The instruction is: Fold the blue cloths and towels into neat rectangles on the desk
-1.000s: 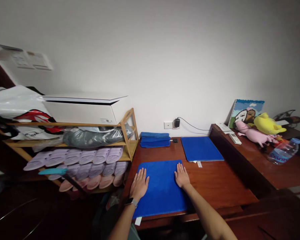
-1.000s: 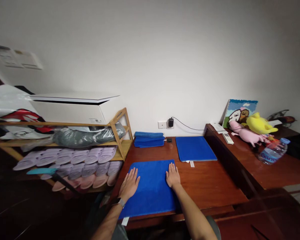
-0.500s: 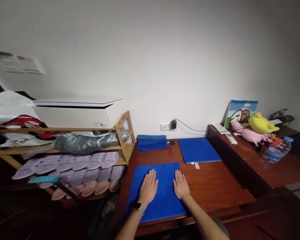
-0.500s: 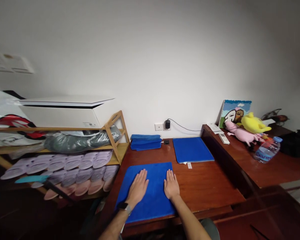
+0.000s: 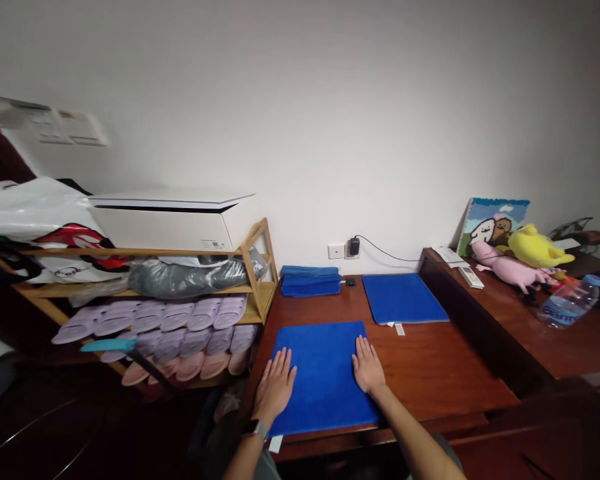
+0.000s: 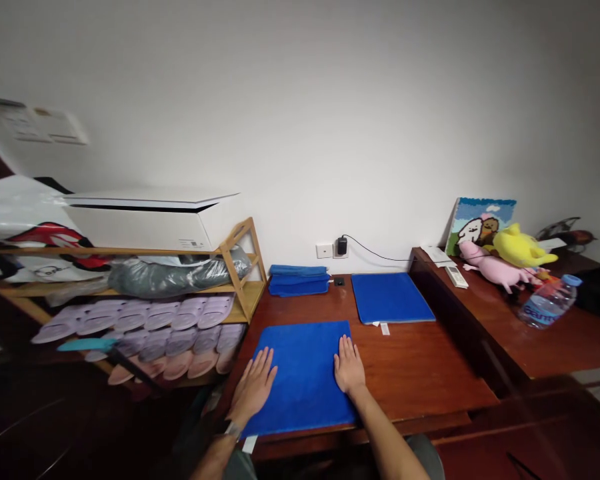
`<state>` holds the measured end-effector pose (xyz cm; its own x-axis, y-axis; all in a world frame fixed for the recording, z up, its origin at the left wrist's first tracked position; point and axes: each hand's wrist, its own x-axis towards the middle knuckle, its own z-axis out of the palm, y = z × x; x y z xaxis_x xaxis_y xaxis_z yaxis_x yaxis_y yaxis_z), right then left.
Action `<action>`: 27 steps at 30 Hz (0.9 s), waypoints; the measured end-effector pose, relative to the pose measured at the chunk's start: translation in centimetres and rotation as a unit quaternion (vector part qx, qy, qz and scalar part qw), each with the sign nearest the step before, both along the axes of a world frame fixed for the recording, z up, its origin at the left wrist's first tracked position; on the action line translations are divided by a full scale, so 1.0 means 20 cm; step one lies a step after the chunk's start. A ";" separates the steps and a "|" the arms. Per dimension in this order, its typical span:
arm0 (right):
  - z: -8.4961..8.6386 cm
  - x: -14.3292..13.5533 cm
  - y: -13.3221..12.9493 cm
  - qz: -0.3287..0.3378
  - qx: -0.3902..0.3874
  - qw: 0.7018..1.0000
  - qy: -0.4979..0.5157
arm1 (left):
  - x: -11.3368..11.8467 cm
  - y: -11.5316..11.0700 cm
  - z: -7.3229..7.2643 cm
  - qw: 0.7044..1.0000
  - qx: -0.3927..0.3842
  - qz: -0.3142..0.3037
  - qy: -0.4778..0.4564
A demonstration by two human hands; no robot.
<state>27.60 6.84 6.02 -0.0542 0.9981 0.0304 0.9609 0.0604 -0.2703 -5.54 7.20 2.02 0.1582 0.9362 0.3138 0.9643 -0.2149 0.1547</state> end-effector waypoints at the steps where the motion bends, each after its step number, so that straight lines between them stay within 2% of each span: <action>1: 0.02 0.00 0.00 -0.002 -0.004 1.000 -0.001 | -0.04 -0.01 -0.01 1.000 0.004 0.009 0.002; 3: 0.05 -0.01 -0.01 -0.007 -0.015 1.000 -0.004 | -0.07 -0.02 -0.01 1.000 0.009 0.016 0.008; 6: 0.06 -0.02 -0.06 -0.012 -0.013 1.000 -0.009 | -0.03 -0.02 -0.01 1.000 0.013 0.017 0.011; 13: 0.00 -0.01 -0.19 -0.012 -0.006 1.000 -0.001 | -0.04 -0.02 0.02 0.999 0.034 0.002 0.005; 16: 0.00 -0.01 -0.19 -0.010 0.004 1.000 0.004 | 0.11 -0.05 0.09 0.997 0.072 -0.022 -0.009; 18: 0.01 -0.01 -0.18 -0.005 0.012 1.000 0.005 | 0.32 -0.08 0.14 0.994 0.083 -0.067 -0.016; 21: 0.03 -0.01 -0.19 0.002 0.012 1.000 0.002 | 0.66 -0.10 0.18 0.986 0.057 -0.154 -0.007; 23: 0.04 0.00 -0.19 0.005 0.004 1.000 0.002 | 0.79 -0.10 0.18 0.983 0.028 -0.182 0.000; 25: 0.04 0.00 -0.20 0.006 0.003 1.000 0.004 | 0.79 -0.10 0.14 0.984 0.011 -0.176 0.000; 27: 0.03 0.00 -0.20 0.004 0.011 1.000 0.007 | 0.64 -0.10 0.07 0.989 0.010 -0.147 -0.004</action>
<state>27.55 2.87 6.67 -0.0606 0.9967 0.0538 0.9568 0.0734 -0.2815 7.17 5.21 3.42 0.4201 0.8437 0.3343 0.8584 -0.4889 0.1553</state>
